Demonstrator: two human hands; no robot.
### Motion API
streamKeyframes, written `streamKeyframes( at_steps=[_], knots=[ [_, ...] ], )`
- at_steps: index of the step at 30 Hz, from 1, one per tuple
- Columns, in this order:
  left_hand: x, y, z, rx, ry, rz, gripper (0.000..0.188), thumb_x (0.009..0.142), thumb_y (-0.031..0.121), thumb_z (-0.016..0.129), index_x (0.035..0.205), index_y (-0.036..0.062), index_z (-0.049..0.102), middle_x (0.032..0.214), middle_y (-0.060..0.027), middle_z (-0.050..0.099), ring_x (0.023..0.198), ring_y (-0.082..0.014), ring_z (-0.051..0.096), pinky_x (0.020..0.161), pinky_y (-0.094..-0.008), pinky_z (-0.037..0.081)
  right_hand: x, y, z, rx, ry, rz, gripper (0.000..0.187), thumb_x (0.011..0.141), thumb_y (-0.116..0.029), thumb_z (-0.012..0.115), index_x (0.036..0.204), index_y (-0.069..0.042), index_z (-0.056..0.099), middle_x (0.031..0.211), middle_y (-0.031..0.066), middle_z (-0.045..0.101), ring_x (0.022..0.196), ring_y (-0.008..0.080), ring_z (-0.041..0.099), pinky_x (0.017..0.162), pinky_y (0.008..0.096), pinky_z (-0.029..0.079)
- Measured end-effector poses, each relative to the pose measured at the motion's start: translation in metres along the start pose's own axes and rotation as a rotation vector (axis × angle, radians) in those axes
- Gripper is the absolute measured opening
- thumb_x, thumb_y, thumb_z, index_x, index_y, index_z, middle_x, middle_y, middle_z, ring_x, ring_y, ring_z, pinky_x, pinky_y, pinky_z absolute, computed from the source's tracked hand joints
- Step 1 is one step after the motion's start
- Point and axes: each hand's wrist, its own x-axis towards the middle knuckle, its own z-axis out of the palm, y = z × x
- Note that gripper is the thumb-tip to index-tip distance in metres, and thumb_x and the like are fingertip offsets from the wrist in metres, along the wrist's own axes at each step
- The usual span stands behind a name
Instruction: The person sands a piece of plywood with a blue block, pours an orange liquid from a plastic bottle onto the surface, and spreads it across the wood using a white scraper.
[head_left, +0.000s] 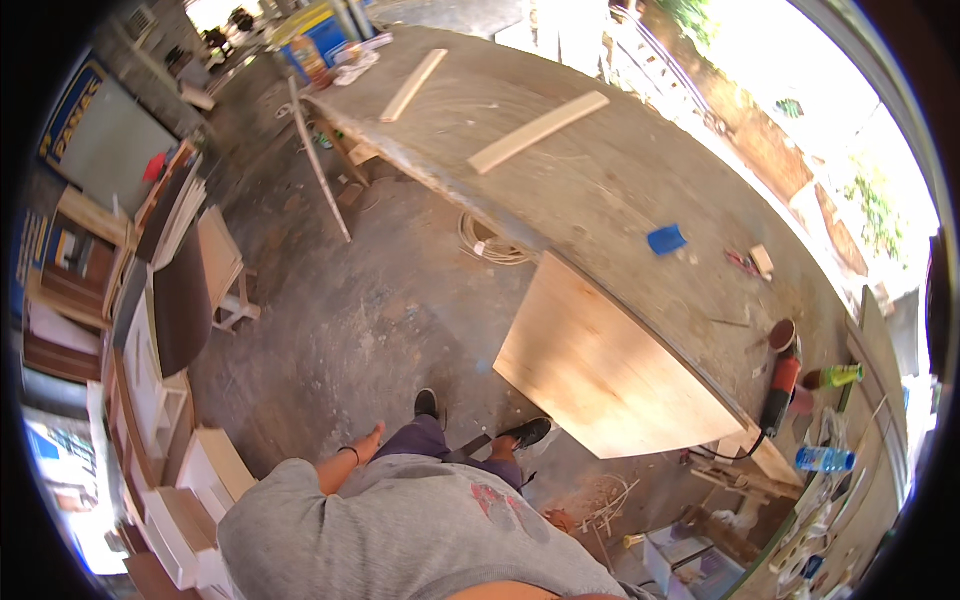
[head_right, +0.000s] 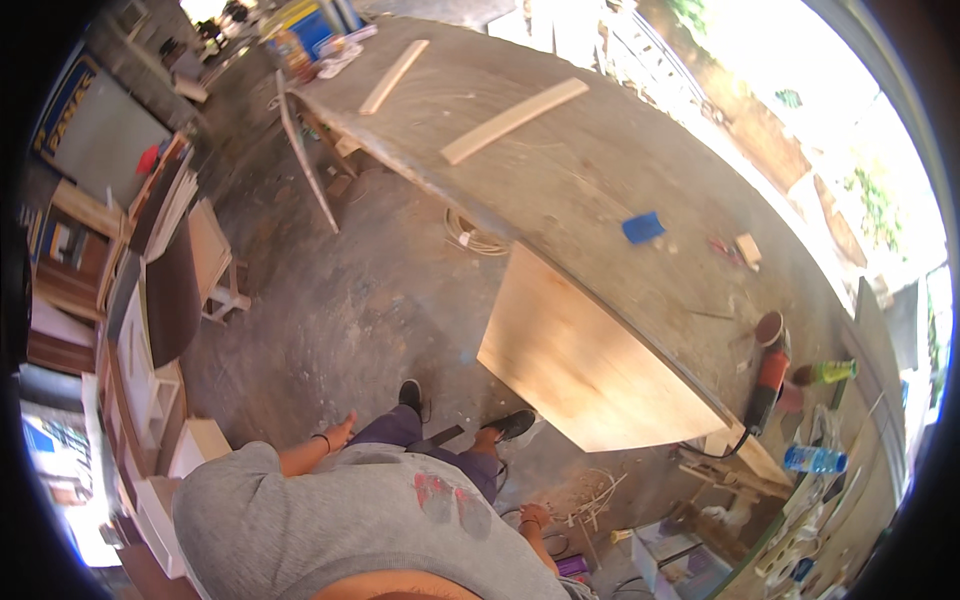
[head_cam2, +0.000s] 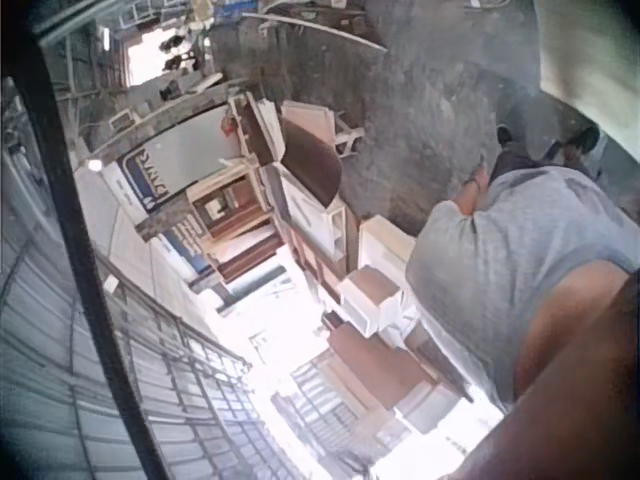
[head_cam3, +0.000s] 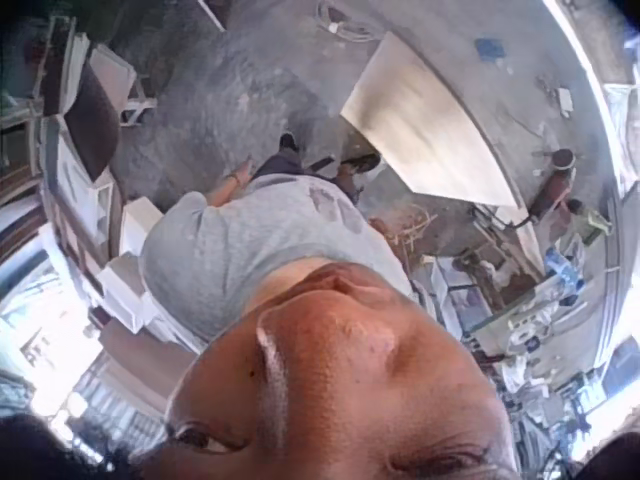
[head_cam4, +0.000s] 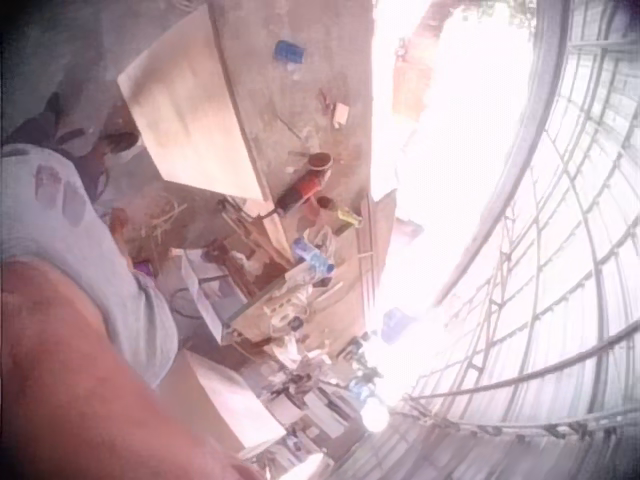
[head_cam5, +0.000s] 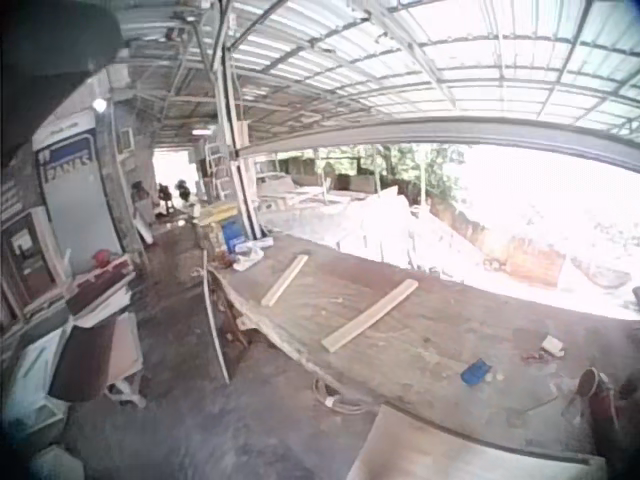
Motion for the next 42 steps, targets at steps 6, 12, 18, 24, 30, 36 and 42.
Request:
streamKeyframes(
  at_steps=[6, 12, 18, 24, 30, 36, 42],
  knots=[
    [0.025, -0.045, -0.006, -0.607, 0.158, 0.213, 0.093, 0.079, 0.076, 0.020, 0.132, 0.0013, 0.039, 0.116, -0.0181, 0.057, 0.095, -0.0259, 0.059, 0.089, -0.0371, 0.042, 0.090, -0.028, -0.051, -0.326, 0.168, -0.136, 0.020, 0.075, -0.031, 0.055, 0.081, -0.019, 0.070, 0.083, 0.0110, 0.066, 0.078, 0.0313, 0.063, 0.067, 0.0440, 0.050],
    [0.025, -0.120, -0.026, -0.831, 0.126, 0.278, 0.088, 0.083, 0.071, 0.025, 0.136, 0.0012, 0.030, 0.117, -0.0101, 0.058, 0.090, -0.0175, 0.060, 0.068, -0.0292, 0.044, 0.052, -0.321, -0.184, 0.720, 0.382, -0.272, 0.018, 0.075, -0.017, 0.059, 0.085, -0.004, 0.067, 0.076, 0.0103, 0.065, 0.067, 0.0205, 0.062, 0.058, 0.0320, 0.048],
    [0.028, -0.160, -0.070, -1.108, 0.255, 0.234, 0.079, 0.086, 0.065, 0.029, 0.133, 0.0018, 0.035, 0.116, -0.0073, 0.058, 0.093, -0.0167, 0.059, 0.066, -0.0267, 0.042, 0.018, -0.534, -0.184, 0.354, 0.360, -0.773, 0.016, 0.077, -0.009, 0.060, 0.091, -0.002, 0.065, 0.072, 0.0098, 0.065, 0.065, 0.0173, 0.063, 0.058, 0.0270, 0.048],
    [0.048, -0.126, -0.135, -1.069, 0.334, 0.410, 0.065, 0.088, 0.045, 0.049, 0.128, -0.0050, 0.037, 0.117, -0.0172, 0.055, 0.100, -0.0218, 0.057, 0.082, -0.0309, 0.044, 0.050, -0.609, -0.224, 0.354, 0.590, -0.879, 0.013, 0.076, -0.006, 0.057, 0.087, -0.004, 0.064, 0.075, 0.0122, 0.065, 0.069, 0.0244, 0.064, 0.064, 0.0321, 0.048],
    [0.063, 0.013, -0.282, -0.891, 0.436, 0.789, 0.066, 0.083, 0.039, 0.062, 0.123, -0.0088, 0.041, 0.120, -0.0220, 0.052, 0.110, -0.0258, 0.053, 0.090, -0.0339, 0.043, 0.150, -0.634, -0.323, 0.550, 1.030, -0.563, 0.035, 0.080, -0.030, 0.059, 0.108, -0.009, 0.059, 0.090, 0.0175, 0.062, 0.088, 0.0325, 0.060, 0.076, 0.0376, 0.047],
    [0.080, 0.217, -0.439, -0.342, 0.671, 1.003, 0.074, 0.075, 0.043, 0.068, 0.124, -0.0060, 0.042, 0.120, -0.0227, 0.052, 0.110, -0.0304, 0.053, 0.092, -0.0354, 0.041, 0.252, -0.663, -0.430, 0.409, 1.242, -0.044, 0.076, 0.073, -0.055, 0.062, 0.131, -0.012, 0.039, 0.131, 0.0179, 0.042, 0.124, 0.0324, 0.036, 0.100, 0.0497, 0.028],
    [0.122, 0.390, -0.532, 0.108, 0.885, 1.018, 0.082, 0.074, 0.055, 0.061, 0.131, 0.0028, 0.035, 0.128, -0.0196, 0.044, 0.121, -0.0323, 0.039, 0.098, -0.0443, 0.034, 0.307, -0.685, -0.427, 0.303, 1.035, 0.173, 0.071, 0.074, -0.041, 0.060, 0.135, -0.017, 0.032, 0.144, 0.0148, 0.026, 0.134, 0.0281, 0.023, 0.102, 0.0630, 0.009]
  ],
)
